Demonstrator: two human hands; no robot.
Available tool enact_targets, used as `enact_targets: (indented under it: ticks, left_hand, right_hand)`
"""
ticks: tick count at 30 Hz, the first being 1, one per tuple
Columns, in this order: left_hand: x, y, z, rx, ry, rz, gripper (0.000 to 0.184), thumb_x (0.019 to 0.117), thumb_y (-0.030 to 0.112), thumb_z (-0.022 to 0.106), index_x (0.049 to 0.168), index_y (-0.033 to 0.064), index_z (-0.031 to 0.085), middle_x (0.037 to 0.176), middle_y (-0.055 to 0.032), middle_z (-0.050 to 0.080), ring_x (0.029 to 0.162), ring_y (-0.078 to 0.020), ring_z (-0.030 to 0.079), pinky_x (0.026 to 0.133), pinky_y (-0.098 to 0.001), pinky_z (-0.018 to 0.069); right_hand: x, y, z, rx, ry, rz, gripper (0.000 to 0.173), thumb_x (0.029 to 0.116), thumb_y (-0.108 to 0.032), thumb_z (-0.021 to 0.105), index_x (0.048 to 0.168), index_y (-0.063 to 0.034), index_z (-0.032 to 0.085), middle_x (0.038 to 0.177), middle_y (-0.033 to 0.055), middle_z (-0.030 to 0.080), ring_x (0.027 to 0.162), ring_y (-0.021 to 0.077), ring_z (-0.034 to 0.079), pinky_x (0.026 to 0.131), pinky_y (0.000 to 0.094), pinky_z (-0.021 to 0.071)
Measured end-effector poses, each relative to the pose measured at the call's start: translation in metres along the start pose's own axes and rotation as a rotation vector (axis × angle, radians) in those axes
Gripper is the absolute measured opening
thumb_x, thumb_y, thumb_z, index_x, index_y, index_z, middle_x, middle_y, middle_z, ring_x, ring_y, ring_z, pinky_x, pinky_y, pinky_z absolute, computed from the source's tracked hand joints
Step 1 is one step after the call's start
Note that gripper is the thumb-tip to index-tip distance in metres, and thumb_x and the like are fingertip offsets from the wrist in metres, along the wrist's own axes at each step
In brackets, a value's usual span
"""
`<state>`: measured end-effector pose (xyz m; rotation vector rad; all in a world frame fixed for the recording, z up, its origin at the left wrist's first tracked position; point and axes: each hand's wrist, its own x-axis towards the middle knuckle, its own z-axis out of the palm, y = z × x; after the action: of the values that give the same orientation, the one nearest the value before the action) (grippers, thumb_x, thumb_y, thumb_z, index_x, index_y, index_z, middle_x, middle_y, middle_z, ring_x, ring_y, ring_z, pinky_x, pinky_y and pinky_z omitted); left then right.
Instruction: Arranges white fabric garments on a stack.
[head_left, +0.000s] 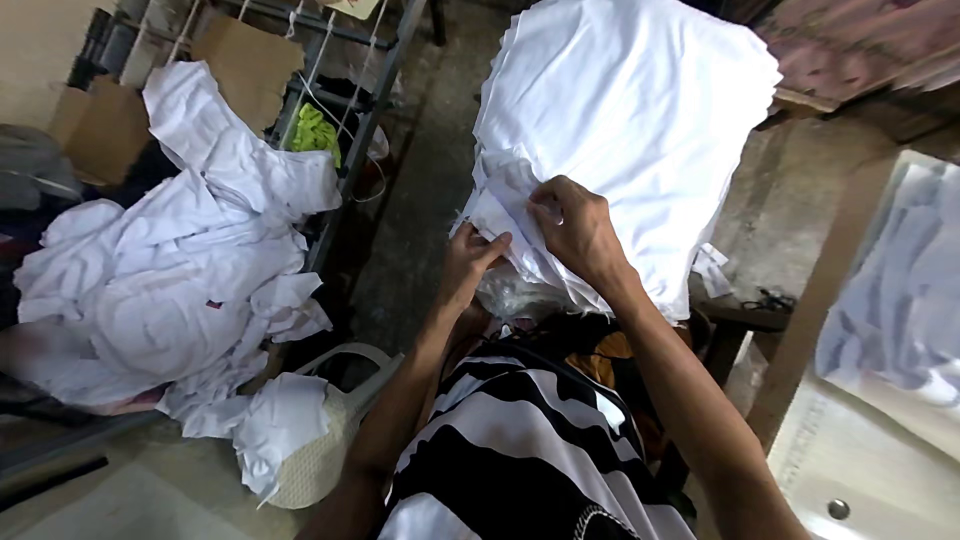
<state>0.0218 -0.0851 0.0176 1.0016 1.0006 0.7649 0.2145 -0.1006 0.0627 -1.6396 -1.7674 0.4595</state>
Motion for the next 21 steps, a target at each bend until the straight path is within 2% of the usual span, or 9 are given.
enact_targets:
  ticks: [1,2,3,5,7,11,13,16,21]
  left_hand:
    - [0.0,-0.001,0.0,0.025,0.008,-0.005,0.047,0.0959,0.011,0.071,0.139,0.008,0.053,0.122,-0.0127,0.066,0.098,-0.0223,0.071,0.084,-0.0408,0.0633]
    - [0.001,-0.002,0.0,0.05,0.005,0.001,0.048,0.0948,0.007,0.071,0.14,0.007,0.052,0.123,-0.0133,0.066,0.099,-0.0219,0.071,0.084,-0.0399,0.0627]
    - [0.001,-0.003,-0.001,0.066,-0.006,0.014,0.049,0.0945,0.003,0.069,0.14,0.0062,0.052,0.125,-0.0134,0.065,0.1,-0.0215,0.071,0.086,-0.0395,0.0623]
    - [0.001,-0.005,-0.001,0.081,-0.011,0.029,0.05,0.0943,0.0,0.068,0.141,0.0057,0.051,0.127,-0.0132,0.065,0.101,-0.0214,0.07,0.086,-0.0399,0.062]
    - [0.001,-0.005,0.0,0.092,-0.002,0.034,0.05,0.0945,0.0,0.067,0.142,0.0058,0.051,0.127,-0.0129,0.065,0.101,-0.0207,0.07,0.086,-0.0397,0.0616]
    - [0.002,-0.004,0.0,0.082,-0.007,0.041,0.045,0.0969,0.004,0.066,0.14,0.0069,0.053,0.126,-0.0121,0.066,0.103,-0.0215,0.07,0.086,-0.0403,0.0616]
    - [0.003,-0.005,0.002,0.075,-0.002,0.039,0.041,0.0978,0.005,0.065,0.137,0.0067,0.054,0.124,-0.0122,0.066,0.102,-0.0217,0.07,0.086,-0.0405,0.0619]
    - [0.004,-0.009,0.003,0.076,0.012,0.043,0.038,0.098,0.005,0.065,0.135,0.0051,0.055,0.122,-0.0133,0.067,0.1,-0.0225,0.071,0.086,-0.0413,0.0622]
    - [0.002,-0.009,0.003,0.139,0.024,0.056,0.04,0.0961,0.004,0.068,0.134,0.0041,0.055,0.12,-0.0125,0.067,0.099,-0.0198,0.071,0.086,-0.0385,0.0622]
  right_hand:
    - [-0.004,-0.003,-0.001,-0.009,-0.018,-0.023,0.023,0.0977,-0.004,0.065,0.12,-0.0007,0.06,0.098,0.017,0.068,0.077,0.0275,0.069,0.067,0.0413,0.059]
    - [-0.006,-0.004,-0.001,-0.016,-0.026,-0.058,0.027,0.0968,0.0,0.064,0.123,-0.0012,0.059,0.1,0.0167,0.068,0.08,0.0271,0.069,0.069,0.0409,0.0593]
    - [-0.006,-0.004,0.0,-0.028,-0.028,-0.092,0.026,0.0955,0.003,0.062,0.122,-0.001,0.063,0.105,0.0172,0.068,0.087,0.0282,0.07,0.076,0.0412,0.0599]
    - [-0.008,-0.001,0.004,-0.06,-0.047,-0.128,0.019,0.091,0.006,0.064,0.108,-0.001,0.072,0.111,0.0195,0.066,0.096,0.032,0.068,0.082,0.0427,0.0594]
    - [-0.009,0.0,0.009,-0.083,-0.077,-0.123,0.014,0.0893,0.003,0.066,0.099,-0.0018,0.074,0.113,0.0209,0.065,0.099,0.0338,0.067,0.081,0.0438,0.0591]
    - [-0.015,-0.005,0.017,-0.137,-0.145,-0.044,0.02,0.09,-0.015,0.068,0.101,0.0013,0.072,0.118,0.0222,0.063,0.107,0.036,0.064,0.085,0.0456,0.0581]
    - [-0.018,-0.008,0.021,-0.162,-0.159,-0.01,0.025,0.0898,-0.02,0.074,0.099,0.0024,0.07,0.117,0.0225,0.061,0.108,0.0366,0.062,0.087,0.0456,0.0573]
    - [-0.022,-0.006,0.026,-0.195,-0.147,-0.017,0.024,0.0889,-0.019,0.076,0.097,0.0027,0.069,0.114,0.0221,0.06,0.105,0.0359,0.063,0.084,0.0445,0.0582]
    - [-0.021,-0.007,0.023,-0.146,-0.144,0.011,0.014,0.0883,-0.006,0.075,0.097,0.0039,0.07,0.113,0.0229,0.061,0.103,0.0369,0.064,0.084,0.046,0.0583]
